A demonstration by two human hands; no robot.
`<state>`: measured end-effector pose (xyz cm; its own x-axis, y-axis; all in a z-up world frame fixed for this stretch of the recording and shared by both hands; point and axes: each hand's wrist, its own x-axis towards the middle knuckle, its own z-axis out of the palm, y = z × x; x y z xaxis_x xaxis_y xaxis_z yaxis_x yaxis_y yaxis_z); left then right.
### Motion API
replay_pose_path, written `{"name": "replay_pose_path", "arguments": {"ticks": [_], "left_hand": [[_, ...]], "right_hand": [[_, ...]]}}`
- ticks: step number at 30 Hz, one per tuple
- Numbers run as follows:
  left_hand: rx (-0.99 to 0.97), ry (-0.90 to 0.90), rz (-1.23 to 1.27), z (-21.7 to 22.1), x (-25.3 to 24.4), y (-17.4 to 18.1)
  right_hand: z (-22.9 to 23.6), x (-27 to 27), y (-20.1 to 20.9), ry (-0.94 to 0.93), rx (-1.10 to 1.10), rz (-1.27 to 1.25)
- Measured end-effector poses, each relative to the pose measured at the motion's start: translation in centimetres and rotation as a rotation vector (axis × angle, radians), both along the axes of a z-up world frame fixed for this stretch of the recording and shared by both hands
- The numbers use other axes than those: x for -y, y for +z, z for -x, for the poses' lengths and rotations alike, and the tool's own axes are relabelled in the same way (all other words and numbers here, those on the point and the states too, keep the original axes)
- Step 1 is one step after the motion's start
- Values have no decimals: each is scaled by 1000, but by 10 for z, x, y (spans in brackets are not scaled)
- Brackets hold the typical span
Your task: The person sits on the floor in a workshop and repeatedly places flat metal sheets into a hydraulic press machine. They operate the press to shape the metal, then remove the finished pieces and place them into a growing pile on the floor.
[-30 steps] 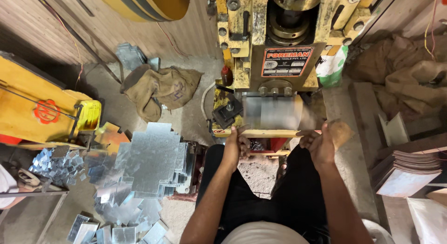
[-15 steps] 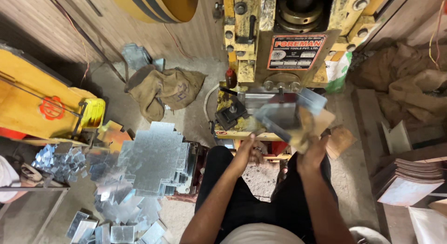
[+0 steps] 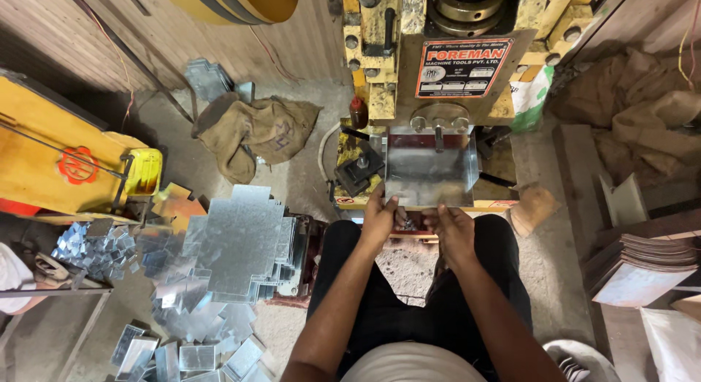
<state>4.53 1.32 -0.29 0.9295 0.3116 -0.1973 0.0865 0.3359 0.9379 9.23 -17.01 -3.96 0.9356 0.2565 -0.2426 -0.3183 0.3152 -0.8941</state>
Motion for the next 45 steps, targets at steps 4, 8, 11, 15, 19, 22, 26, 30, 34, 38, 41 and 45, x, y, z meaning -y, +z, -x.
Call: {"name": "replay_pose_path", "arguments": {"ticks": [4, 8, 11, 15, 19, 22, 26, 30, 34, 38, 41, 45], "left_hand": [[-139, -140, 115, 18, -8, -13], [-186, -456, -5, 42, -9, -12], [-218, -585, -121, 47, -4, 8], [-143, -446, -176, 21, 10, 30], [-218, -333, 141, -39, 17, 27], [-226, -259, 462, -61, 37, 17], [-242, -323, 568, -48, 46, 42], [-193, -530, 288, 1, 21, 54], [-259, -410, 136, 21, -11, 47], [-109, -150, 464, 24, -29, 72], [123, -178, 512, 28, -27, 79], [-55, -221, 160, 37, -2, 63]], "right_hand": [[-3, 4, -15, -54, 33, 47], [-1, 1, -16, -93, 58, 47], [0, 2, -5, -30, 83, 16], [6, 7, 7, -27, 24, 120], [16, 14, 0, -41, 15, -17], [17, 22, -7, -36, -56, -55], [10, 42, -8, 26, -179, -246], [6, 50, 27, -85, -387, -229], [-14, 57, 75, 51, -175, -326], [-13, 50, 86, 130, 32, -318], [-14, 32, 90, -7, 25, -195], [-3, 17, 85, -21, 90, -276]]}}
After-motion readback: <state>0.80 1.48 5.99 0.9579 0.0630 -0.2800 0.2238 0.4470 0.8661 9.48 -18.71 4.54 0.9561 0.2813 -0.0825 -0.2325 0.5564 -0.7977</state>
